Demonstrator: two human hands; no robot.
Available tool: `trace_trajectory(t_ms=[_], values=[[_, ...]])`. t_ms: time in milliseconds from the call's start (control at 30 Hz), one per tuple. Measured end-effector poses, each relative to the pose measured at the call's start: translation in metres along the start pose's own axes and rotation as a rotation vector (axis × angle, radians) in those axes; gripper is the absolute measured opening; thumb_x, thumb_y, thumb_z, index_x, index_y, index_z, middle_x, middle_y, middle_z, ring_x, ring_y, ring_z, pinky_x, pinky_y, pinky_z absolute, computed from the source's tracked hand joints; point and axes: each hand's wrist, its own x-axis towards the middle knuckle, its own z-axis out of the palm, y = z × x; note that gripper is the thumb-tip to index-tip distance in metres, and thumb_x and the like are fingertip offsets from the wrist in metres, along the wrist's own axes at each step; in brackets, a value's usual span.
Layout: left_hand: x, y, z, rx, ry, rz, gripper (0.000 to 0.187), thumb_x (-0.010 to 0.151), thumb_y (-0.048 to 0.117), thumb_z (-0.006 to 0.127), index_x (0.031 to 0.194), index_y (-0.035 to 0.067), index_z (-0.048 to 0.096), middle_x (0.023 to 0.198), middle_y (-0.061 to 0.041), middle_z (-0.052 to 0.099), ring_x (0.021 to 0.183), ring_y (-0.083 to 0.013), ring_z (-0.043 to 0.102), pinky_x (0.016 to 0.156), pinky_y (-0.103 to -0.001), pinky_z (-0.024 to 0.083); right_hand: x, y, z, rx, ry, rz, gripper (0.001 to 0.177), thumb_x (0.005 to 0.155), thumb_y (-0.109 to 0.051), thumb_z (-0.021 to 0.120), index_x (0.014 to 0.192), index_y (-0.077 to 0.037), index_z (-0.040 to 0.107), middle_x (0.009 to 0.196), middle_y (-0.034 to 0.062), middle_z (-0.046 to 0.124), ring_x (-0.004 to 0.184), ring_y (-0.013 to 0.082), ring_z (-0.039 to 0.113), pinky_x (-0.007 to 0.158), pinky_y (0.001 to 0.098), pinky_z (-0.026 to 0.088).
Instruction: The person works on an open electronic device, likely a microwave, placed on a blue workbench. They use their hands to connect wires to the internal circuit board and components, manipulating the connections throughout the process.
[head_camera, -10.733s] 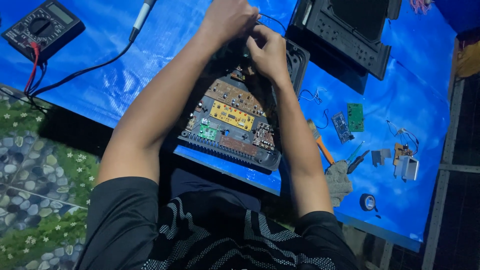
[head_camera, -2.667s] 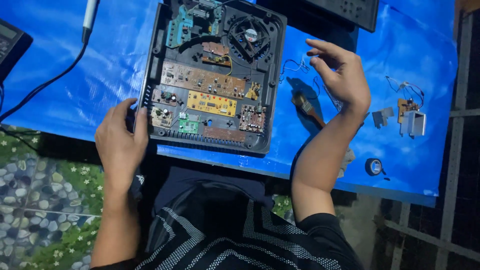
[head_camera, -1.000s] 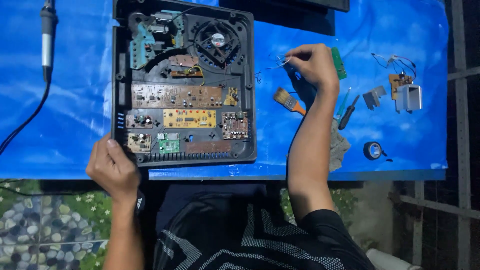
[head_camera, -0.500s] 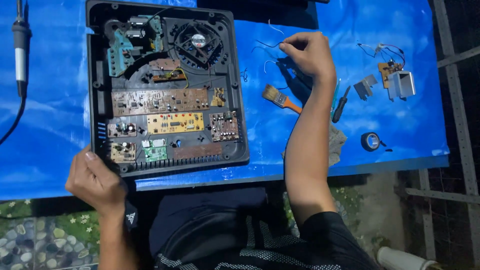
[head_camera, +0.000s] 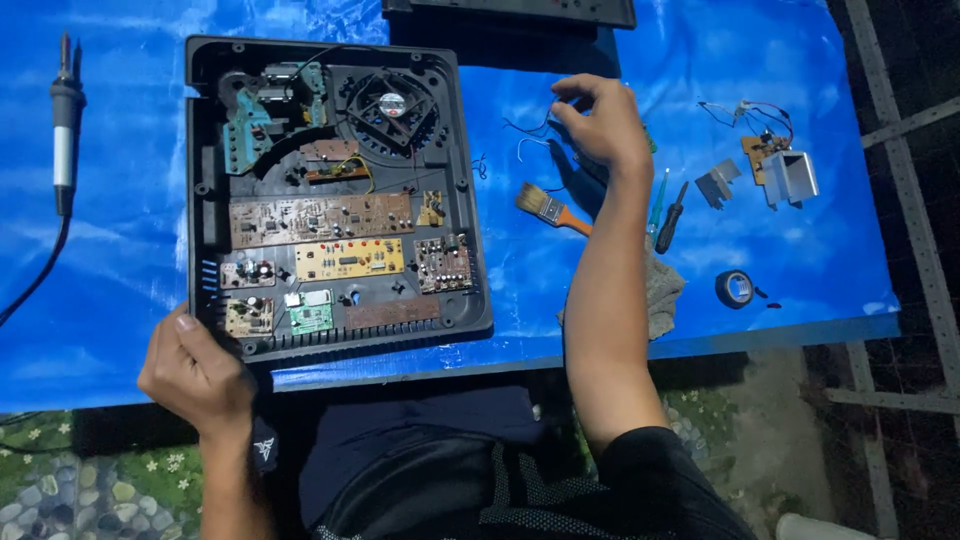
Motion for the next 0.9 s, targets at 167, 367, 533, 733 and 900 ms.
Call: trace_trajectory(t_ms=[167,367,533,733,900], values=[[0.001,0.005,-0.004,-0.014,0.019,0.043,0.032,0.11,-0.003,0.047,0.098,-0.02,0.072,0.077,-0.023,0.059,0.06,-0.0256,0.04,0.058,-0.039,0.031,0.001,-0.017,0.008,-0.116,-0.021,-0.009,0.04,0.079,-0.016,0.087,0.117,-0.007,0.077,0.119,0.0141,0.069,0.095,0.0271,0.068,0.08,0.0404,0.06],[-0.002,-0.003,-0.001,0.014,0.023,0.066,0.035,0.113,-0.002,0.047,0.104,-0.022,0.074,0.076,-0.022,0.059,0.06,-0.0249,0.038,0.058,-0.038,0.029,0.008,-0.065,0.036,-0.063,-0.567,0.004,0.049,0.071,-0.025,0.092,0.115,-0.008,0.077,0.106,0.0106,0.078,0.089,0.0221,0.076,0.083,0.0365,0.061],[-0.003,-0.007,0.0,-0.011,0.026,0.043,0.034,0.112,-0.004,0.047,0.094,-0.021,0.07,0.072,-0.019,0.054,0.057,-0.0225,0.034,0.056,-0.037,0.028,0.01,-0.062,0.052,-0.136,-0.549,0.012,0.018,0.078,-0.012,0.084,0.096,-0.009,0.083,0.089,0.0081,0.08,0.071,0.0191,0.075,0.072,0.0347,0.062],[0.01,0.031,-0.018,0.015,0.024,0.045,0.03,0.111,-0.003,0.05,0.124,-0.022,0.069,0.099,-0.029,0.068,0.076,-0.0348,0.056,0.069,-0.042,0.043,0.007,-0.061,0.013,-0.128,-0.347,-0.041,0.022,0.078,-0.008,0.085,0.1,-0.007,0.082,0.092,0.0105,0.08,0.071,0.0204,0.075,0.069,0.0358,0.061],[0.015,0.067,-0.033,0.027,0.056,0.079,0.03,0.107,-0.007,0.054,0.132,-0.024,0.058,0.118,-0.033,0.058,0.094,-0.0396,0.06,0.078,-0.044,0.05,-0.006,-0.092,-0.02,-0.117,-0.242,-0.105,0.021,0.081,-0.008,0.081,0.101,-0.007,0.083,0.092,0.0104,0.08,0.067,0.0194,0.075,0.061,0.0356,0.06]])
